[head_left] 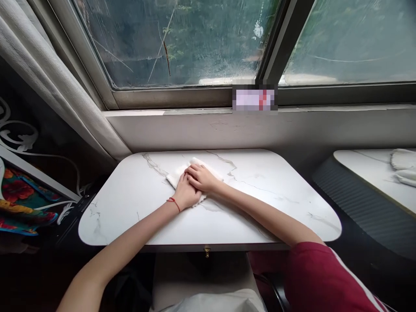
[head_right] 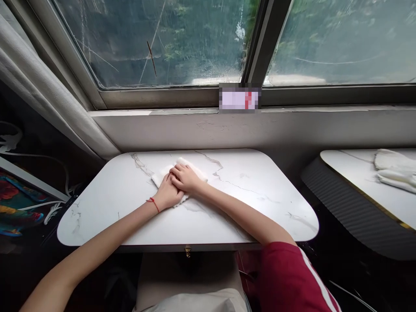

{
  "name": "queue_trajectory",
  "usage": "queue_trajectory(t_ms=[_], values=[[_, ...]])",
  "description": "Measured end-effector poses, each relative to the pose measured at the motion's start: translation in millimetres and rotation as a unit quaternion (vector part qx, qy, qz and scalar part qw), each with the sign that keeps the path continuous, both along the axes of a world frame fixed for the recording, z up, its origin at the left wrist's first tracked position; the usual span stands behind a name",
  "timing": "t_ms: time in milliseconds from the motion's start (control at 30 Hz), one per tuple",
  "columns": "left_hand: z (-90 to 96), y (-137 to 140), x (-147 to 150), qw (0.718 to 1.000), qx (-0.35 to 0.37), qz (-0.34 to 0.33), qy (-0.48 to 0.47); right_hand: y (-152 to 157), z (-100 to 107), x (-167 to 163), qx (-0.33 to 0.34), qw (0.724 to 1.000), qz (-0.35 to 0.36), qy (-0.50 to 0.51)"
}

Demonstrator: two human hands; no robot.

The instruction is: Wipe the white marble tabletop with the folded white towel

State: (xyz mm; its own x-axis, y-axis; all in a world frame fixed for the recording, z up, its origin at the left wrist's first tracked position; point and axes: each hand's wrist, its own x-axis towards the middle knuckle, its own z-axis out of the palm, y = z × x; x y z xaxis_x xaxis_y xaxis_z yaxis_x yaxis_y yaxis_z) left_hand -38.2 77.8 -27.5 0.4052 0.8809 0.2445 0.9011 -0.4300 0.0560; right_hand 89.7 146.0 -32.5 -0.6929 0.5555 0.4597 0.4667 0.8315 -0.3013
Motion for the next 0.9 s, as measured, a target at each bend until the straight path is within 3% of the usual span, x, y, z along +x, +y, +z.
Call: queue_trajectory(t_ms=[200,367,600,900], values=[[-7.8,-73.6,24.2,0.996,-0.012,-0.082,0.014,-92.7,0.1,40.3,-0.019,1.000,-0.011,0.022],[-7.8,-91.7,45.9,0.995,-0.036,-0.091,0.033,-111.1,3.2,62.3,-0.051,0.998,0.006,0.028],[-1.0,-49.3,66.5,0.992,-0.054,-0.099,0.052,-73.6,0.6,80.7,-0.050,0.998,-0.013,0.032],[-5.8,53.6,118.7,0.994,-0.009,-0.104,-0.002,29.8,-7.0,132.3,-0.015,0.998,-0.030,0.051]])
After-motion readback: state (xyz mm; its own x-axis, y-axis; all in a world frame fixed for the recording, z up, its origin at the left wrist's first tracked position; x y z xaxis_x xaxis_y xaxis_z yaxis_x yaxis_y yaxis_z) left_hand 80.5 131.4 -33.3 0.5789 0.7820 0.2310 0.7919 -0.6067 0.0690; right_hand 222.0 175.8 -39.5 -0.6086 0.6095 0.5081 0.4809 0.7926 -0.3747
